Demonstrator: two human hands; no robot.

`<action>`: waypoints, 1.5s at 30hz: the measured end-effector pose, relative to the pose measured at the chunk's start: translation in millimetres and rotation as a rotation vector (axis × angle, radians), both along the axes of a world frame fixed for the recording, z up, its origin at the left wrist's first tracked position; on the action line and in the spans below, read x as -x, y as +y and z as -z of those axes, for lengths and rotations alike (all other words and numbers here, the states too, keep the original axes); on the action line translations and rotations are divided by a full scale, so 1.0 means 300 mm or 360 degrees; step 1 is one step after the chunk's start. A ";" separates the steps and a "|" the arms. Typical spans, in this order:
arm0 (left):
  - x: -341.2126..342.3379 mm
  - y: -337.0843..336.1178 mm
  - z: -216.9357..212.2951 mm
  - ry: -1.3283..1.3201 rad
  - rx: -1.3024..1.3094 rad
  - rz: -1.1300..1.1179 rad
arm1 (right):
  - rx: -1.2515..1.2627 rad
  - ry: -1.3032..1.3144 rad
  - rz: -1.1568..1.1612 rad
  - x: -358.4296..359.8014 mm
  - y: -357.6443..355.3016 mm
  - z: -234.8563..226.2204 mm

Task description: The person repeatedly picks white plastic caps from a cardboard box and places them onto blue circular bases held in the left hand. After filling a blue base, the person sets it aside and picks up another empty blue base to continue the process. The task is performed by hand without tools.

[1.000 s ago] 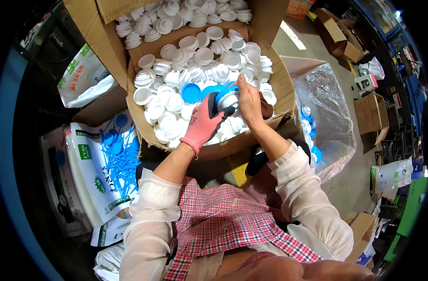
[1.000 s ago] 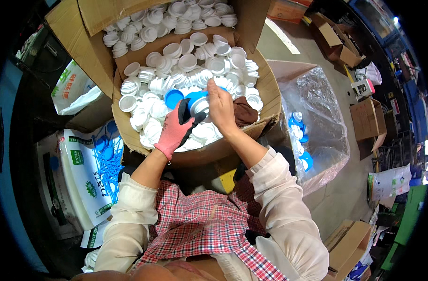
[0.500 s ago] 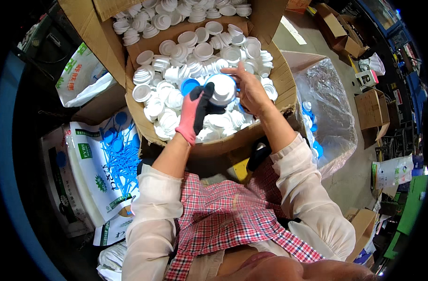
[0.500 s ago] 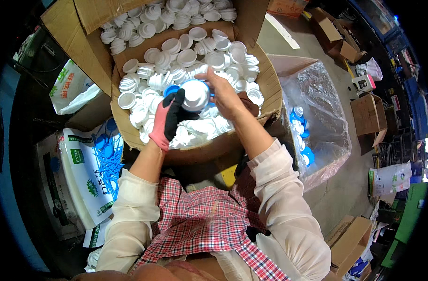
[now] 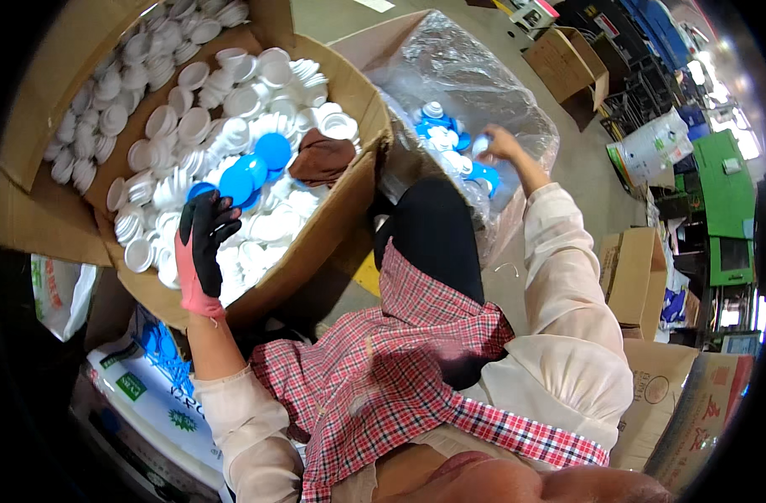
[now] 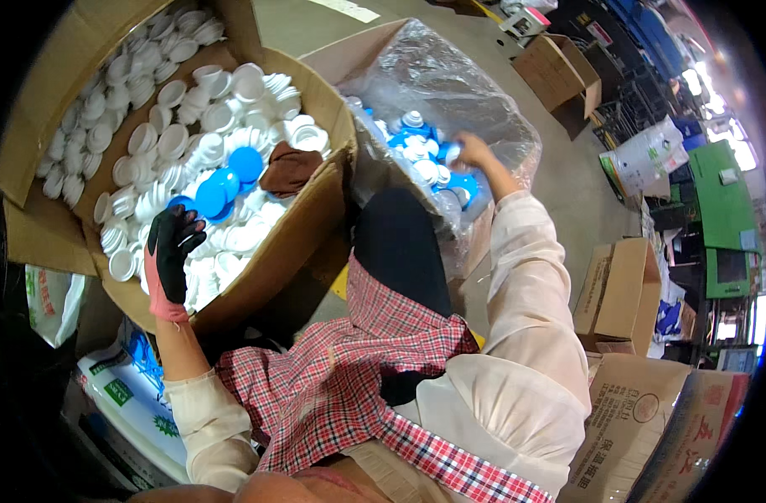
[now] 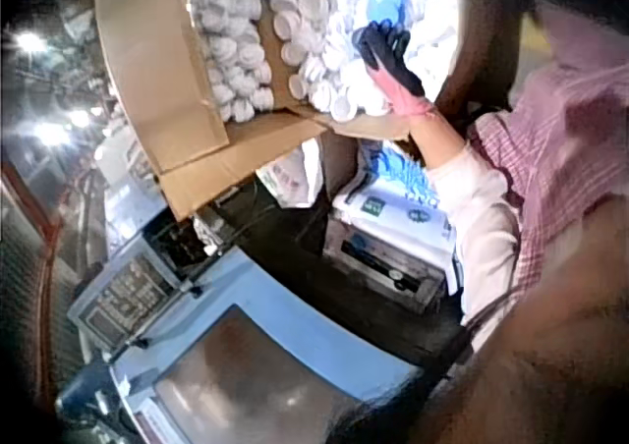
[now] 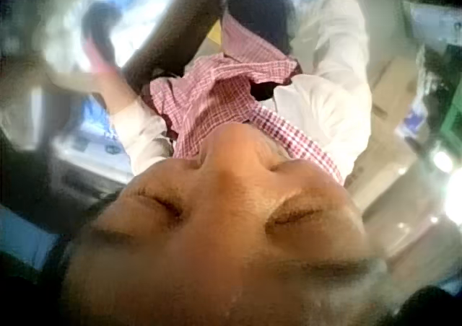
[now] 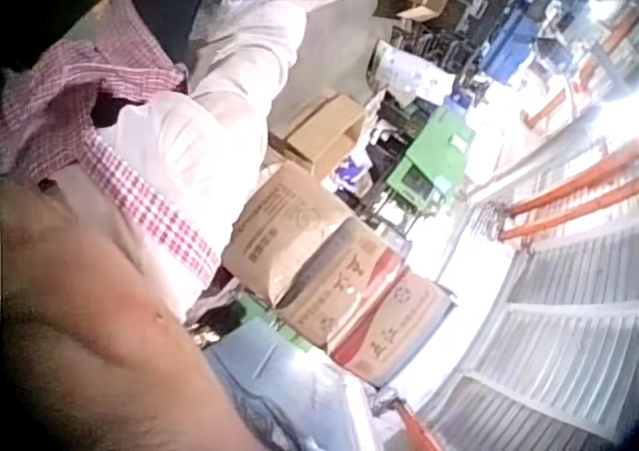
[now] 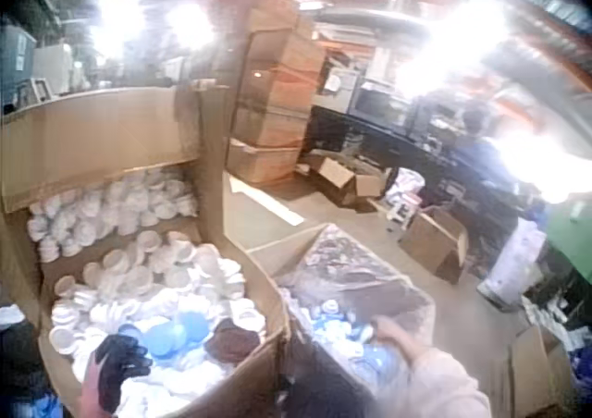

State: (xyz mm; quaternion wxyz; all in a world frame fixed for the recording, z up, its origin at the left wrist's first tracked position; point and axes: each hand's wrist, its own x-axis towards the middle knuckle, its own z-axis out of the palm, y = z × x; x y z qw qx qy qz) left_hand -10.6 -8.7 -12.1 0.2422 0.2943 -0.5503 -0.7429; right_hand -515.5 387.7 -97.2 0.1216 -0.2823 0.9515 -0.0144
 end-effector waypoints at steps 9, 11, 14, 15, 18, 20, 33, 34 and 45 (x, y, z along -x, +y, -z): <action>-0.009 -0.054 0.075 0.0054 -0.0009 -0.0060 | -0.0486 0.0050 0.0090 -0.013 0.110 0.188; -0.022 -0.062 0.043 0.0079 0.0000 -0.0163 | 0.0083 0.0246 -0.0157 -0.072 -0.076 0.109; -0.050 -0.081 0.036 0.0130 -0.0074 -0.0265 | 0.0759 -0.0005 -0.0633 -0.379 -0.506 -0.145; -0.059 -0.084 0.031 0.0155 -0.0047 -0.0239 | 0.0986 -0.0111 -0.0843 -0.511 -0.632 -0.214; -0.086 -0.093 0.050 0.0047 0.0059 -0.0342 | 0.0737 -0.0754 -0.1398 -0.874 -0.933 -0.283; -0.096 -0.116 0.060 0.0004 0.0171 -0.0377 | 0.0211 -0.0742 -0.1696 -1.001 -1.071 -0.127; -0.160 -0.167 0.027 0.0221 0.0180 -0.0511 | 0.0396 0.0505 -0.1731 -1.179 -1.326 0.137; -0.147 -0.163 0.022 0.0216 0.0117 -0.0557 | 0.0480 0.0682 -0.1752 -1.177 -1.344 0.136; -0.173 -0.177 0.000 -0.1141 0.1415 -0.0524 | 0.0614 -0.2322 -0.0607 -1.069 -1.414 -0.137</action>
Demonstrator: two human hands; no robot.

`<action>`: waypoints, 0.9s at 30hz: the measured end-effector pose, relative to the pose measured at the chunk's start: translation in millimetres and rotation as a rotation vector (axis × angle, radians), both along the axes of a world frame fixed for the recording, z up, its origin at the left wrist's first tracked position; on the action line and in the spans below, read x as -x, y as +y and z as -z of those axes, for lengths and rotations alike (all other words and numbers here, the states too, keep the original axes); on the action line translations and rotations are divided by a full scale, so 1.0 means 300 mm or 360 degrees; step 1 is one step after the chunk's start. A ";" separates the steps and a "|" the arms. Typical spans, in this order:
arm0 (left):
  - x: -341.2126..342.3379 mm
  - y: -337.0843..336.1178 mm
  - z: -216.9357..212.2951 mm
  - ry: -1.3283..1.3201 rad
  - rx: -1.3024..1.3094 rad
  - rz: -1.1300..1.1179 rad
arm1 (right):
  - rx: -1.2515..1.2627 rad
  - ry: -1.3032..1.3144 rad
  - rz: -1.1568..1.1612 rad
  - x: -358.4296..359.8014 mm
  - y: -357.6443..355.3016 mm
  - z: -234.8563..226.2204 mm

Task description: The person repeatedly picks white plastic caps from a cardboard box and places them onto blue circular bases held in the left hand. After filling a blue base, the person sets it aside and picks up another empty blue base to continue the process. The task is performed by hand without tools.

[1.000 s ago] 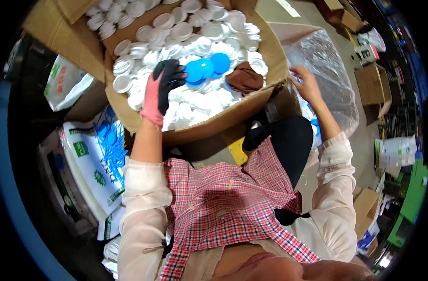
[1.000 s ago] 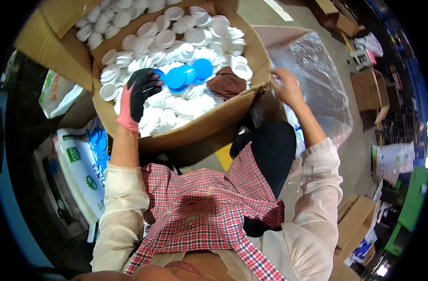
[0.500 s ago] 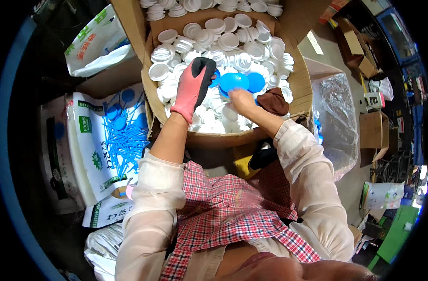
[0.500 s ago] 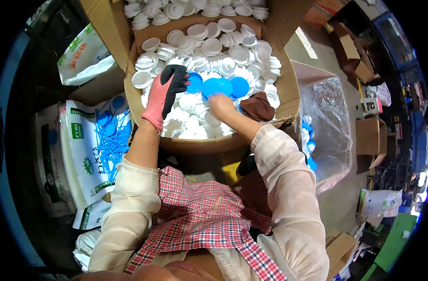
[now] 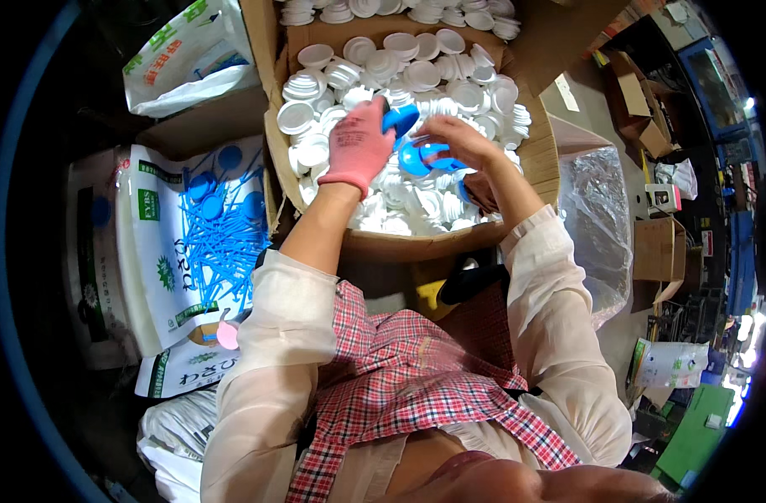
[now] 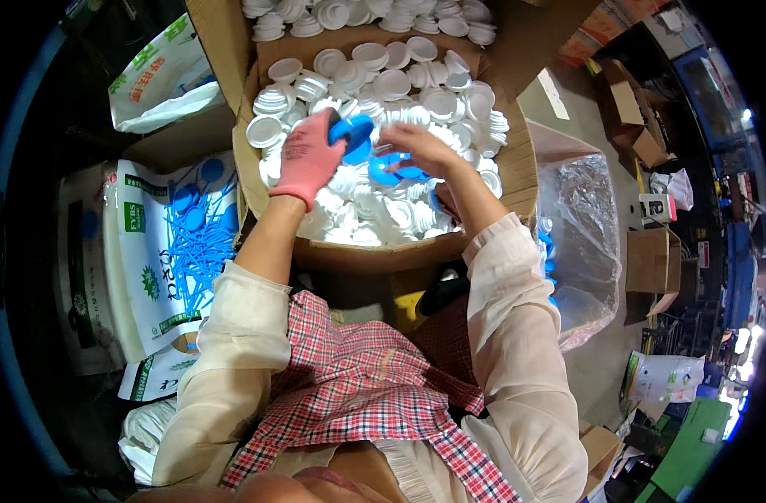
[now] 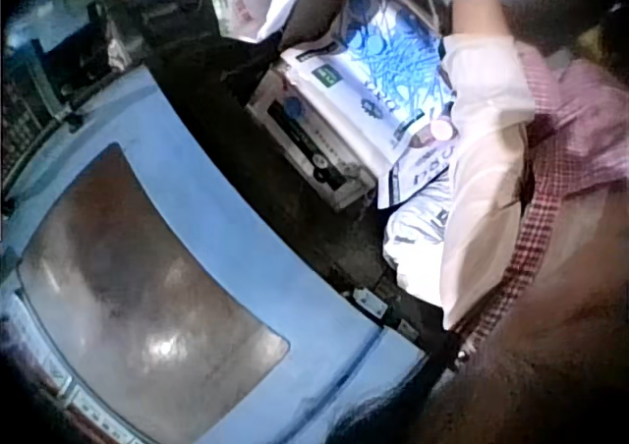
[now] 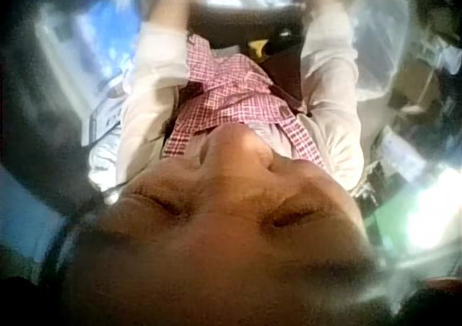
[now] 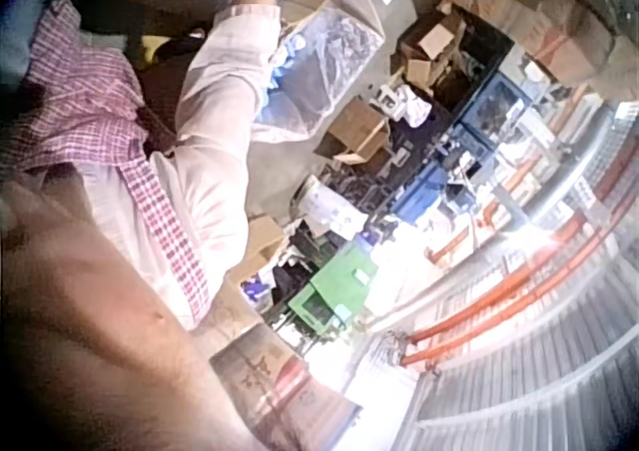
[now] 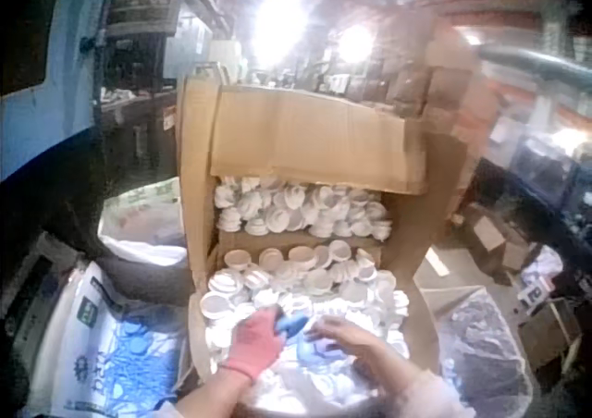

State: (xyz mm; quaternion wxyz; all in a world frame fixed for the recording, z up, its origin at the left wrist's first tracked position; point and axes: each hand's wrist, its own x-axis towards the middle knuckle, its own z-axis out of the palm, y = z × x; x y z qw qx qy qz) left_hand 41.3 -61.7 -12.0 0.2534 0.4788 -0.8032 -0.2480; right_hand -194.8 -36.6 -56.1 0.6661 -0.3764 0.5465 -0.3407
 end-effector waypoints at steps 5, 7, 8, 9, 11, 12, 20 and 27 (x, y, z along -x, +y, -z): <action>-0.018 -0.033 0.007 0.2095 -0.1579 0.0208 | -0.0131 0.1355 -0.1060 -0.154 0.182 0.251; 0.003 -0.041 0.013 0.2390 -0.1969 0.0428 | 0.0085 0.1594 -0.1170 -0.116 0.173 0.354; 0.019 -0.034 0.004 0.2491 -0.2105 0.0550 | 0.0324 0.1756 -0.1165 -0.072 0.157 0.403; -0.043 -0.044 0.041 0.2552 -0.2116 0.0597 | 0.0046 0.1468 -0.0849 -0.201 0.143 0.182; -0.038 -0.027 0.023 0.2620 -0.1989 0.0789 | 0.0643 0.1669 -0.0862 -0.152 0.155 0.042; -0.024 -0.022 0.022 0.2659 -0.1936 0.0897 | 0.0796 0.1533 -0.0608 -0.108 0.182 -0.013; 0.063 0.019 0.091 0.1912 -0.1425 0.1057 | 0.0929 0.0002 0.0357 -0.035 0.316 -0.215; 0.084 0.100 -0.039 0.2959 -0.2382 0.0805 | 0.0971 0.0026 0.0730 -0.023 0.345 -0.275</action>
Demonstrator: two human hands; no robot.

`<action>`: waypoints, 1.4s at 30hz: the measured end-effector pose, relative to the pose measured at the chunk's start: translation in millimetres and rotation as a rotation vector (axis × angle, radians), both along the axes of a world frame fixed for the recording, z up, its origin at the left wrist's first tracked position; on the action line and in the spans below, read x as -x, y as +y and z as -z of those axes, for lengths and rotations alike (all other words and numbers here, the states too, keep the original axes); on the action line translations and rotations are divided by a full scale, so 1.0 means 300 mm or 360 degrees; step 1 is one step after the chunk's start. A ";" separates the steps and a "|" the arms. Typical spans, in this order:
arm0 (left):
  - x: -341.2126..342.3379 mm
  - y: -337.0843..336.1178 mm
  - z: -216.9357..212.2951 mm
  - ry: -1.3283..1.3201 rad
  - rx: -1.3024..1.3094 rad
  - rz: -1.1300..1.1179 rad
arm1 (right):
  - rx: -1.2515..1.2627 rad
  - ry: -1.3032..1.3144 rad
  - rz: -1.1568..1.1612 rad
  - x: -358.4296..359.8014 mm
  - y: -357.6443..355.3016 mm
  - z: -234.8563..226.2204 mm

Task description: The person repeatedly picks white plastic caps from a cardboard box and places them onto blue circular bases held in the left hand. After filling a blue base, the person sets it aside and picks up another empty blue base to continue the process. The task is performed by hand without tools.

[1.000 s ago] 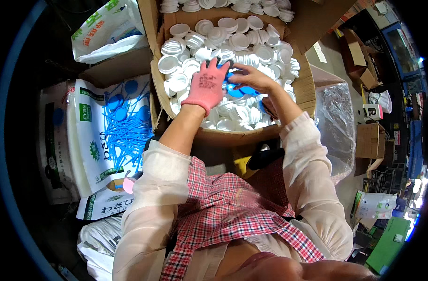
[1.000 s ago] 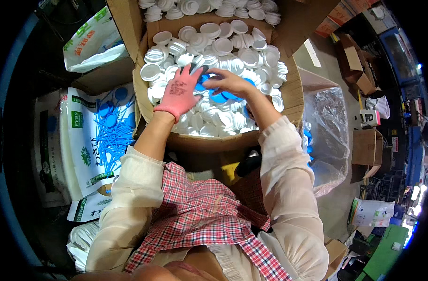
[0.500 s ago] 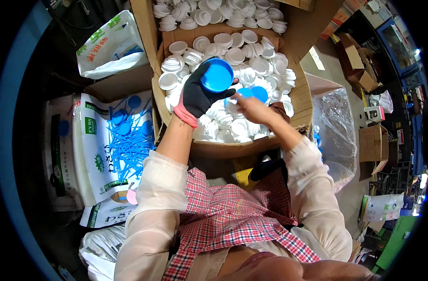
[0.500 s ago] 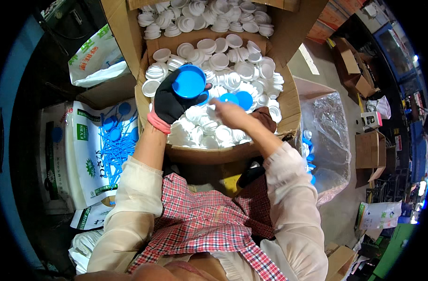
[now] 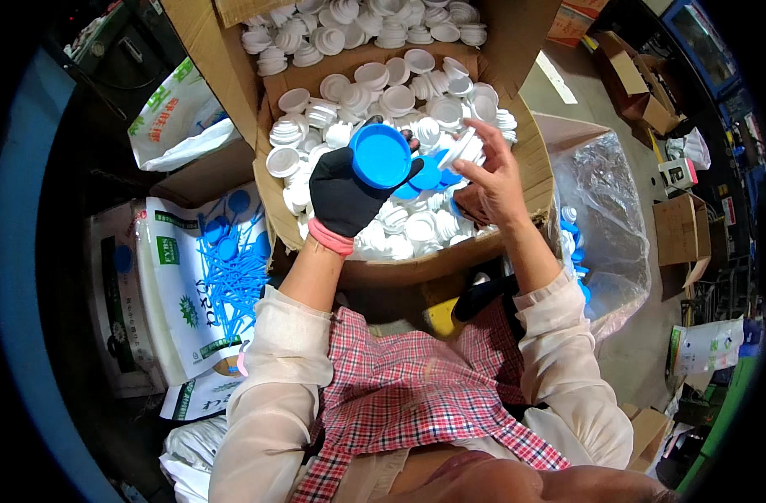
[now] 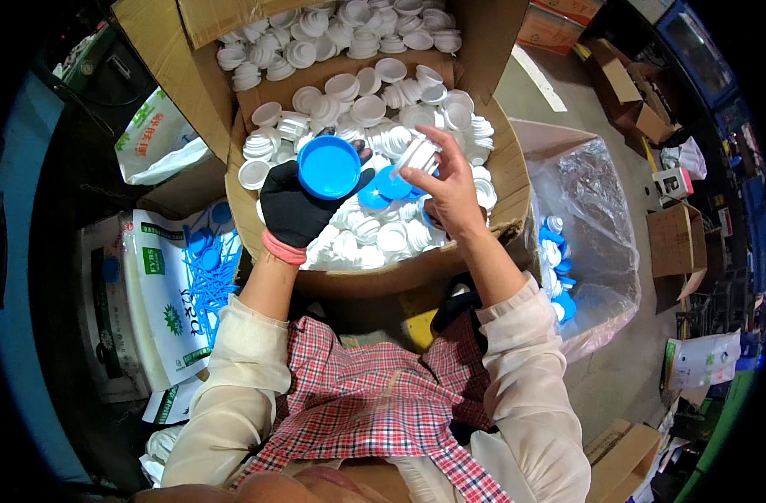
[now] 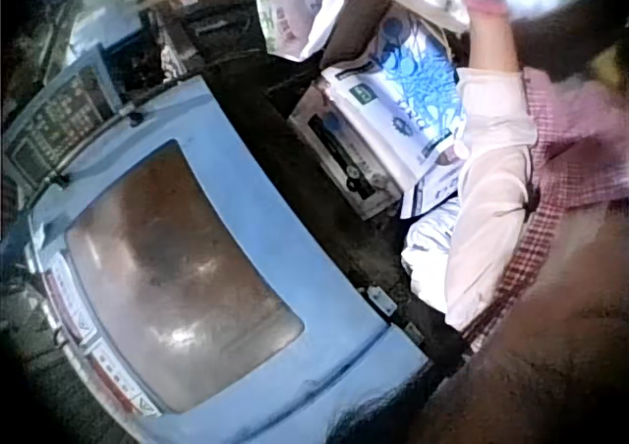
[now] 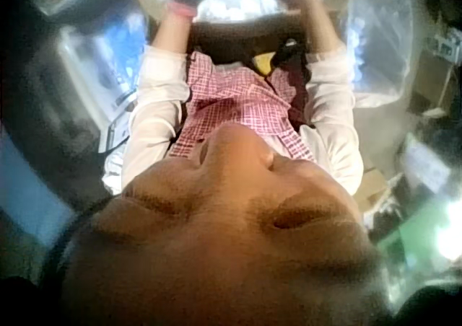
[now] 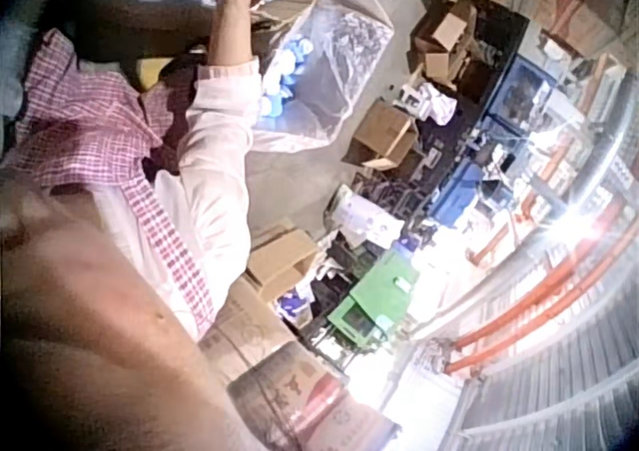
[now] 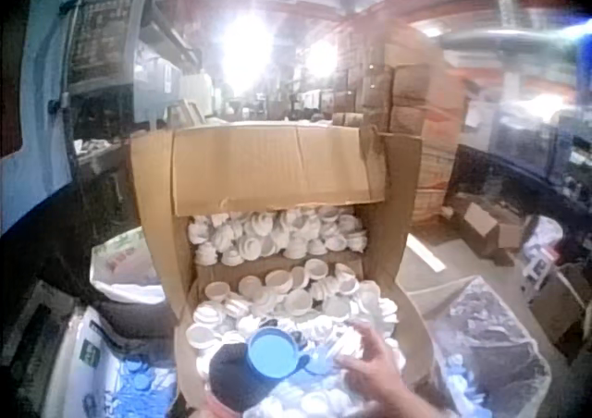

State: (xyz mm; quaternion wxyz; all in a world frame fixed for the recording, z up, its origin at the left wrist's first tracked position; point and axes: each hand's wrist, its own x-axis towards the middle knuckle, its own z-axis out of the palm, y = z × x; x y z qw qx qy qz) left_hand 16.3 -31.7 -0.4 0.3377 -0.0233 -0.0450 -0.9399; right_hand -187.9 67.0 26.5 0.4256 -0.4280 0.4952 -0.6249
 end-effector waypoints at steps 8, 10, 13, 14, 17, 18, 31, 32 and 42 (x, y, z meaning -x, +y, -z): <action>0.080 0.053 0.044 -0.0405 0.0478 -0.0126 | 0.0448 0.1024 -0.0012 -0.100 0.047 -0.050; 0.085 0.079 0.038 -0.0402 0.0415 -0.0150 | 0.0416 0.1221 0.0054 -0.118 0.057 -0.063; 0.103 0.101 0.024 -0.0493 0.0610 -0.0294 | 0.0499 0.1382 0.0216 -0.143 0.053 -0.057; 0.103 0.105 0.024 -0.0510 0.0672 -0.0313 | 0.0531 0.1405 0.0241 -0.149 0.054 -0.059; 0.097 0.113 0.030 -0.0523 0.0750 -0.0351 | 0.0591 0.1461 0.0281 -0.163 0.053 -0.058; 0.094 0.115 0.027 -0.0523 0.0785 -0.0370 | 0.0606 0.1478 0.0289 -0.167 0.052 -0.057; 0.049 0.124 -0.005 -0.0578 0.1052 -0.0455 | 0.0640 0.1549 0.0301 -0.192 0.047 -0.062; 0.049 0.123 -0.002 -0.0579 0.1039 -0.0448 | 0.0636 0.1543 0.0295 -0.196 0.047 -0.062; 0.063 0.120 0.004 -0.0971 0.1613 -0.0476 | -0.0153 0.0086 0.0177 -0.156 -0.008 -0.009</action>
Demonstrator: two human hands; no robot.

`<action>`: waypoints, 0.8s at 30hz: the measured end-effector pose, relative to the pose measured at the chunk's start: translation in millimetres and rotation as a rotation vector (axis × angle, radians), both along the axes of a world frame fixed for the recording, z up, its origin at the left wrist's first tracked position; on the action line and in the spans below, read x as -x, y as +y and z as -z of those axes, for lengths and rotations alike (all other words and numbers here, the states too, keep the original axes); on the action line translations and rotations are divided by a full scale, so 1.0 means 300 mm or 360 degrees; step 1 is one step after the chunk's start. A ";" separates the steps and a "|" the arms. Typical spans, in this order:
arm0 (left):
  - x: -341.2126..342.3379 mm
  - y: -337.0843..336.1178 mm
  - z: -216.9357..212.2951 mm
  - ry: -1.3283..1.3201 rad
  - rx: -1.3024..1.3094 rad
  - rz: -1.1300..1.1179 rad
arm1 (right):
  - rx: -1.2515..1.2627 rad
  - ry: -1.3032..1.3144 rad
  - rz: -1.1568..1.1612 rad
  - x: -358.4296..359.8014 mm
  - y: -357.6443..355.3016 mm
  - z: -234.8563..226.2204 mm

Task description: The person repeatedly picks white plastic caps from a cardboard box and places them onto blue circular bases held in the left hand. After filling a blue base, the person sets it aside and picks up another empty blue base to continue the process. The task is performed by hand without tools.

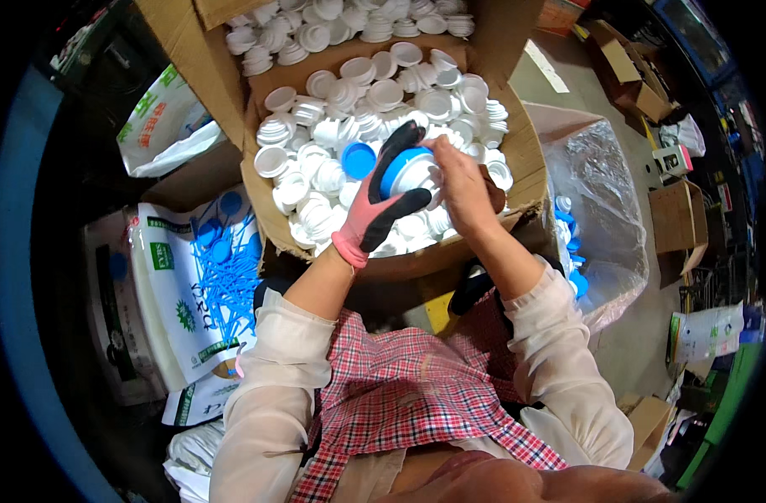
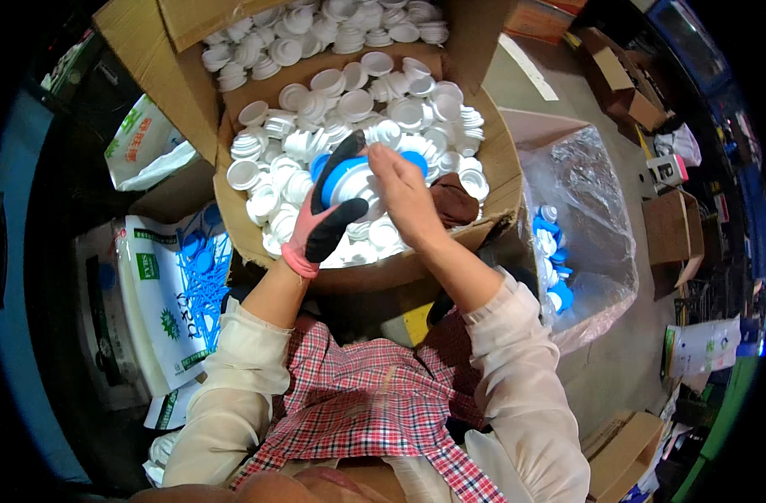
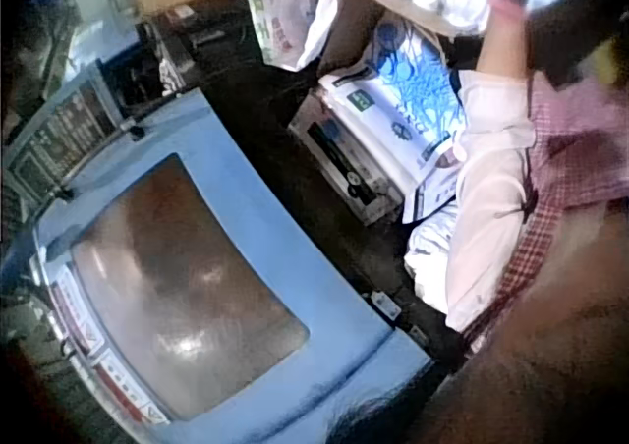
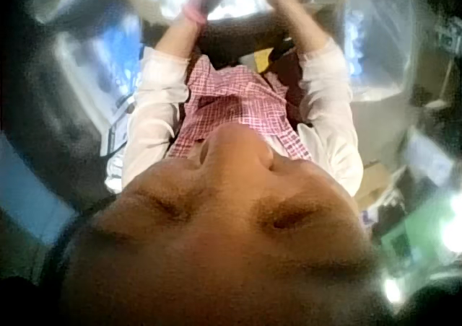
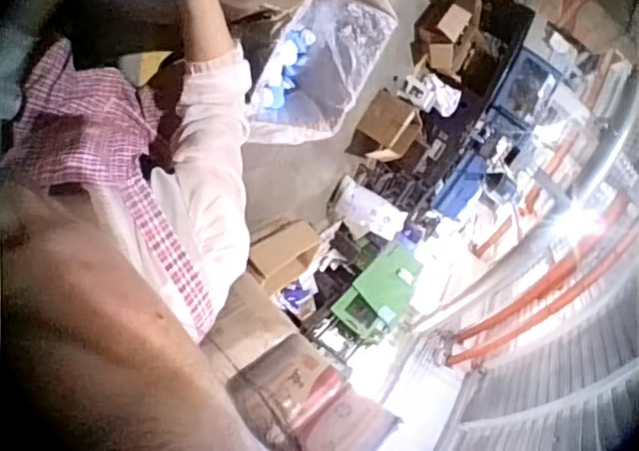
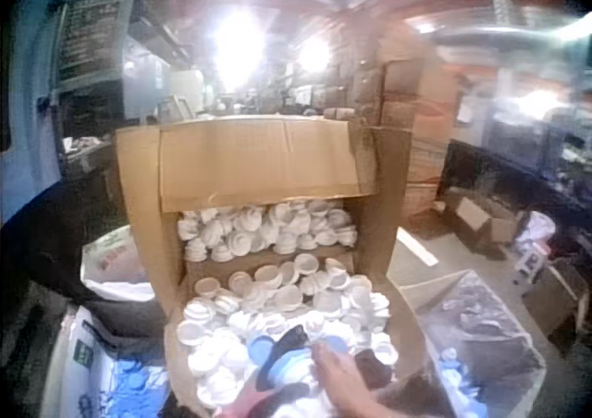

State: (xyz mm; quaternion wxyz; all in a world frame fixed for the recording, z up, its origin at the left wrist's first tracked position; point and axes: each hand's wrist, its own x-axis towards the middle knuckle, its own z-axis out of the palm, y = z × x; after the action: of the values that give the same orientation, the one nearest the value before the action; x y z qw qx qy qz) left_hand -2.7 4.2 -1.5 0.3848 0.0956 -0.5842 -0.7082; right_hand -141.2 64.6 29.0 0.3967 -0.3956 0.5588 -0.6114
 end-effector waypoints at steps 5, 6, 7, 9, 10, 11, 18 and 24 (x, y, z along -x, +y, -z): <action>0.022 0.035 0.006 -0.0782 0.0247 -0.0449 | 0.0155 0.0281 0.0451 0.063 -0.048 0.097; 0.019 0.034 0.047 -0.0830 0.0353 -0.0533 | 0.0135 0.0254 0.0470 0.055 -0.053 0.100; 0.013 0.036 0.080 -0.0877 0.0460 -0.0617 | 0.0114 0.0228 0.0488 0.051 -0.057 0.104; 0.013 0.070 0.022 -0.1020 0.0566 -0.0677 | 0.0159 0.0271 0.0478 0.065 -0.061 0.117; 0.016 0.076 0.028 -0.1021 0.0582 -0.0687 | 0.0166 0.0252 0.0463 0.069 -0.064 0.118; 0.018 0.077 0.031 -0.1017 0.0598 -0.0709 | 0.0178 0.0238 0.0439 0.070 -0.068 0.114; 0.039 -0.028 0.238 -0.0655 0.0062 -0.0550 | -0.0029 0.0295 -0.0020 0.114 -0.048 0.112; -0.003 -0.046 0.169 -0.0522 0.0007 0.0113 | -0.0222 0.0661 -0.0025 0.414 0.226 0.021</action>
State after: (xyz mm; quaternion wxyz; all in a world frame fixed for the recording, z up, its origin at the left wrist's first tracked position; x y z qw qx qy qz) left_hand -1.9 -9.7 -52.3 0.2592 0.1882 -0.6437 -0.6950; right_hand -265.4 132.5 22.8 0.3044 -0.4889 0.6665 -0.4735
